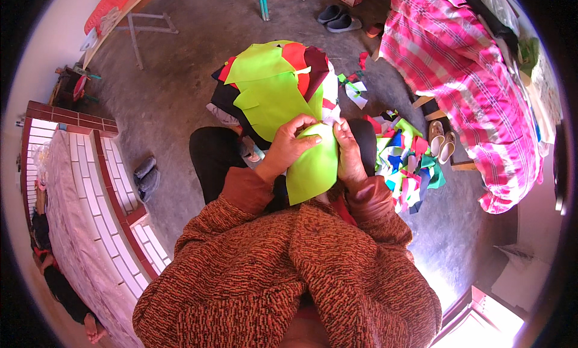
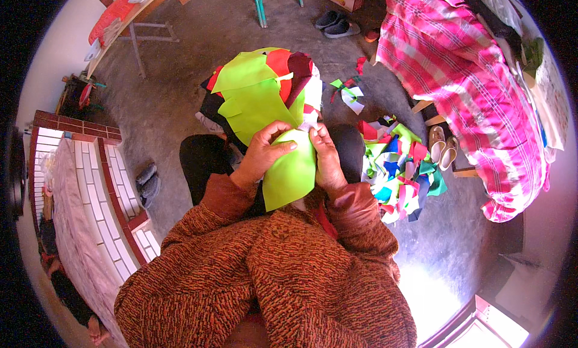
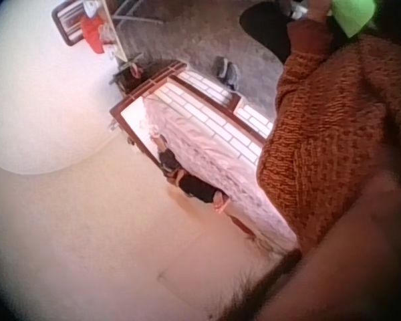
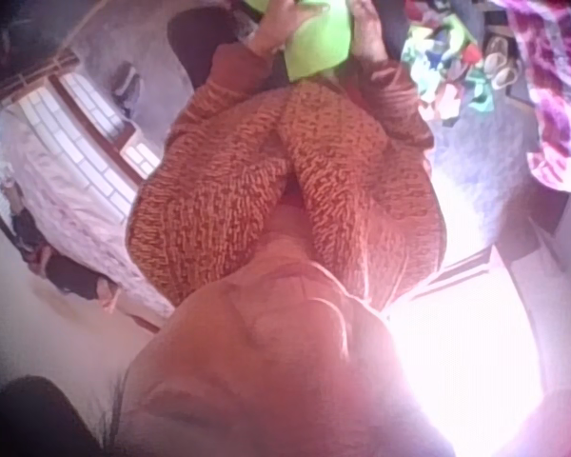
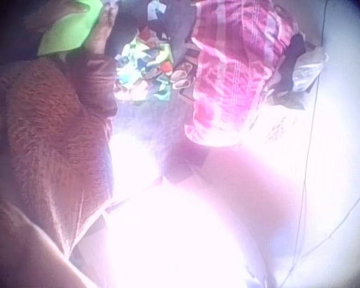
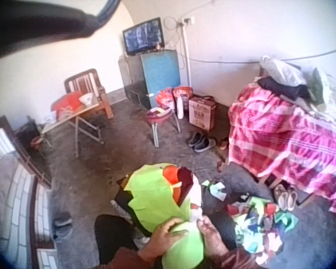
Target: The person sits on the floor and sorts through a pile of colorful fabric pieces, picking them up one by one, inspecting them, and placing them into a growing stack. The person handles various colors and sizes of fabric without using any tools.
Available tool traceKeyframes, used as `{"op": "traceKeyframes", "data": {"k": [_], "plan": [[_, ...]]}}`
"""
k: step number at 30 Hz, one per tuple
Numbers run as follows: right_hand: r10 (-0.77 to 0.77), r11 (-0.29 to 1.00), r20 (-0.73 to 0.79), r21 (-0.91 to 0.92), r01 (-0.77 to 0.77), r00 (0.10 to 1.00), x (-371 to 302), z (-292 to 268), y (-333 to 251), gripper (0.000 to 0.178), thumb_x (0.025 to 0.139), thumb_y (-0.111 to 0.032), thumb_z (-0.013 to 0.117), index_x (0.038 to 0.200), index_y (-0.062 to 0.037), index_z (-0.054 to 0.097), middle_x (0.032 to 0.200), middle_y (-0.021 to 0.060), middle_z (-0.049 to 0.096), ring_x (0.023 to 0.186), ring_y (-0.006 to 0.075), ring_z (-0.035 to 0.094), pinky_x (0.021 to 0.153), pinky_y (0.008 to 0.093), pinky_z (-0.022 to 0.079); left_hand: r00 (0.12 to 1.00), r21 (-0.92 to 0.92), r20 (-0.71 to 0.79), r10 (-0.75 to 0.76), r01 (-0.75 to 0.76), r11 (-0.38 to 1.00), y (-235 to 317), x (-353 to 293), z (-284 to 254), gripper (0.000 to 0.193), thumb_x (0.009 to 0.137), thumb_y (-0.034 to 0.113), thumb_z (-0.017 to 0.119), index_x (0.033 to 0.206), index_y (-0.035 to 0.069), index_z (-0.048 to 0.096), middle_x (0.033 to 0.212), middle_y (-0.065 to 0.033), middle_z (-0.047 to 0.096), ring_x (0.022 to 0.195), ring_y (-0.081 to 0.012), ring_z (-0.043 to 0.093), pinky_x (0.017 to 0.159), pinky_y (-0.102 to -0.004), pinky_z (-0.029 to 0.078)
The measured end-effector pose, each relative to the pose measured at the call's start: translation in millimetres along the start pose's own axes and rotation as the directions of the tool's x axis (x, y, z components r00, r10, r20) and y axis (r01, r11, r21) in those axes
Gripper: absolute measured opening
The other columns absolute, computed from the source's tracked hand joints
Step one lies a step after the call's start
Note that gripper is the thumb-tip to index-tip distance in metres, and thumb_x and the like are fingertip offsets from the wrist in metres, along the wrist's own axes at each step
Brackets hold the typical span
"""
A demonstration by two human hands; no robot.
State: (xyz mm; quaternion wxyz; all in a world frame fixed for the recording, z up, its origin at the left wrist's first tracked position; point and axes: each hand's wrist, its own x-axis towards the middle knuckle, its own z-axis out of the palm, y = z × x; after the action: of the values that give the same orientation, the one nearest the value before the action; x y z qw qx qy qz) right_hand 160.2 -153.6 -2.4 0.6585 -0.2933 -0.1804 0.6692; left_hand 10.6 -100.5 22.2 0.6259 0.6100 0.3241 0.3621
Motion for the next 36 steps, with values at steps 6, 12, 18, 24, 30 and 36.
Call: {"op": "traceKeyframes", "data": {"k": [6,12,18,24,30,36], "plan": [[0.181,0.974,-0.053,0.145,-0.172,0.982,0,-2,-1,0.025,0.097,-0.032,0.045,0.106,-0.0102,0.053,0.097,0.0067,0.061,0.084,0.0167,0.060,0.076,0.0314,0.050,0.996,-0.262,0.057,-0.075,0.087,0.961,6,-3,1,0.019,0.081,0.001,0.064,0.081,0.007,0.047,0.094,0.0003,0.055,0.093,-0.0096,0.050,0.084,-0.0269,0.041],[0.154,0.929,-0.078,0.351,-0.118,0.985,4,-26,10,0.029,0.095,-0.035,0.050,0.108,-0.0091,0.055,0.099,0.0063,0.061,0.089,0.0197,0.061,0.079,0.0349,0.050,0.999,-0.155,-0.026,-0.028,0.023,0.988,-2,-2,-2,0.022,0.084,0.003,0.062,0.080,0.010,0.041,0.087,0.0030,0.049,0.085,-0.0072,0.047,0.077,-0.0245,0.039],[0.150,0.871,-0.114,0.484,-0.077,0.982,7,-31,6,0.021,0.094,-0.032,0.053,0.104,-0.0141,0.053,0.097,0.0013,0.059,0.089,0.0181,0.060,0.080,0.0369,0.051,0.991,-0.259,-0.033,-0.127,0.114,0.959,7,-5,-17,0.023,0.085,0.006,0.063,0.079,0.011,0.042,0.077,0.0069,0.042,0.071,-0.0024,0.039,0.063,-0.0197,0.034],[0.109,0.871,-0.112,0.490,-0.041,0.988,11,-32,9,0.026,0.092,-0.034,0.056,0.109,-0.0149,0.052,0.101,0.0039,0.060,0.088,0.0212,0.061,0.080,0.0427,0.053,0.978,-0.356,-0.111,-0.178,0.128,0.926,15,-7,-39,0.021,0.086,0.006,0.062,0.080,0.011,0.042,0.080,0.0052,0.047,0.073,-0.0040,0.045,0.064,-0.0208,0.039],[0.198,0.790,-0.074,0.602,-0.114,0.977,5,-28,-1,0.033,0.090,-0.034,0.059,0.115,-0.0142,0.054,0.102,0.0063,0.063,0.087,0.0247,0.063,0.078,0.0428,0.053,0.961,-0.483,-0.247,-0.122,-0.012,0.876,9,-10,-78,0.015,0.085,0.001,0.060,0.086,0.009,0.047,0.093,-0.0024,0.058,0.083,-0.0124,0.057,0.074,-0.0263,0.048],[0.096,0.826,-0.020,0.559,-0.069,0.995,2,-32,2,0.038,0.090,-0.024,0.059,0.125,-0.0112,0.050,0.114,0.0081,0.061,0.098,0.0257,0.061,0.083,0.0438,0.052,0.894,-0.418,-0.446,-0.048,-0.160,0.894,25,-4,-93,0.030,0.084,-0.003,0.058,0.114,0.001,0.053,0.105,-0.0071,0.061,0.095,-0.0153,0.059,0.083,-0.0279,0.048]]}}
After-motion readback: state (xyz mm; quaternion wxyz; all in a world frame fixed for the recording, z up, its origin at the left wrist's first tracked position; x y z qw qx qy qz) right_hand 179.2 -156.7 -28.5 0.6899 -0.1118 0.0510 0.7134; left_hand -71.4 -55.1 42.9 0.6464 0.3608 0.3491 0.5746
